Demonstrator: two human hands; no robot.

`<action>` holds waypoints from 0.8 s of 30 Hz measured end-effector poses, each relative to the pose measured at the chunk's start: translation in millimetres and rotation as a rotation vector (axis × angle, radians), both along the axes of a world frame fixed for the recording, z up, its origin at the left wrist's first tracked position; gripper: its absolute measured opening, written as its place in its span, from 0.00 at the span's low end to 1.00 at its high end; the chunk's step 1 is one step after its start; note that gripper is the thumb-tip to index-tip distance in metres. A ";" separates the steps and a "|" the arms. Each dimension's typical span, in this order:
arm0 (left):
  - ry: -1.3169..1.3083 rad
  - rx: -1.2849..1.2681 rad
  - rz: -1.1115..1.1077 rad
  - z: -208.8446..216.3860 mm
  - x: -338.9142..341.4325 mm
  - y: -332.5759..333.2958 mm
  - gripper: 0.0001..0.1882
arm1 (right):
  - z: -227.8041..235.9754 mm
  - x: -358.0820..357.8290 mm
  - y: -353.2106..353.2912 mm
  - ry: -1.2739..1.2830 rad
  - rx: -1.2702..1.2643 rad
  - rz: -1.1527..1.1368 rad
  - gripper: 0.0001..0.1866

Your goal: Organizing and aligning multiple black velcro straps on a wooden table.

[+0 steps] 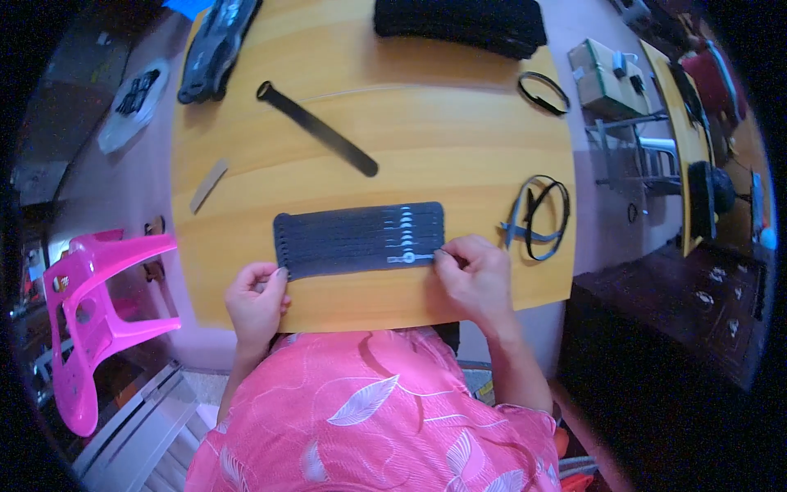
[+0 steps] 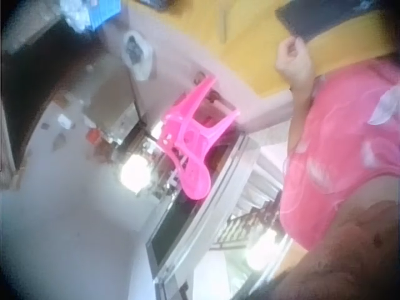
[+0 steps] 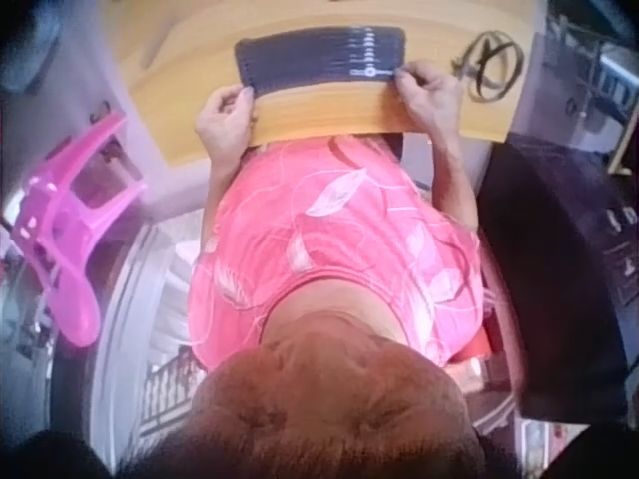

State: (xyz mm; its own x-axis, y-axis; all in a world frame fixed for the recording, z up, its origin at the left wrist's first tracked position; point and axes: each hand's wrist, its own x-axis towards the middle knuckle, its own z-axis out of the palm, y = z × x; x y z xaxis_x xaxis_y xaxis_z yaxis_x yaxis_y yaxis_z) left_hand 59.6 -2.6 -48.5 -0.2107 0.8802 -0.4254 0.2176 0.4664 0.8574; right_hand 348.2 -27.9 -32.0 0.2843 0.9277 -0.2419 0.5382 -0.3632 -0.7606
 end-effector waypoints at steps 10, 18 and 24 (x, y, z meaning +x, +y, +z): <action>-0.016 0.010 -0.015 3.4 2.0 2.5 0.03 | 0.0 0.5 -0.6 -0.028 0.046 0.014 0.05; -0.025 0.032 -0.011 0.8 1.3 1.0 0.03 | -2.2 -1.0 0.9 -0.023 0.044 0.012 0.05; -0.022 0.048 -0.012 0.1 3.4 1.4 0.03 | 1.8 -2.7 1.5 -0.028 0.017 -0.039 0.06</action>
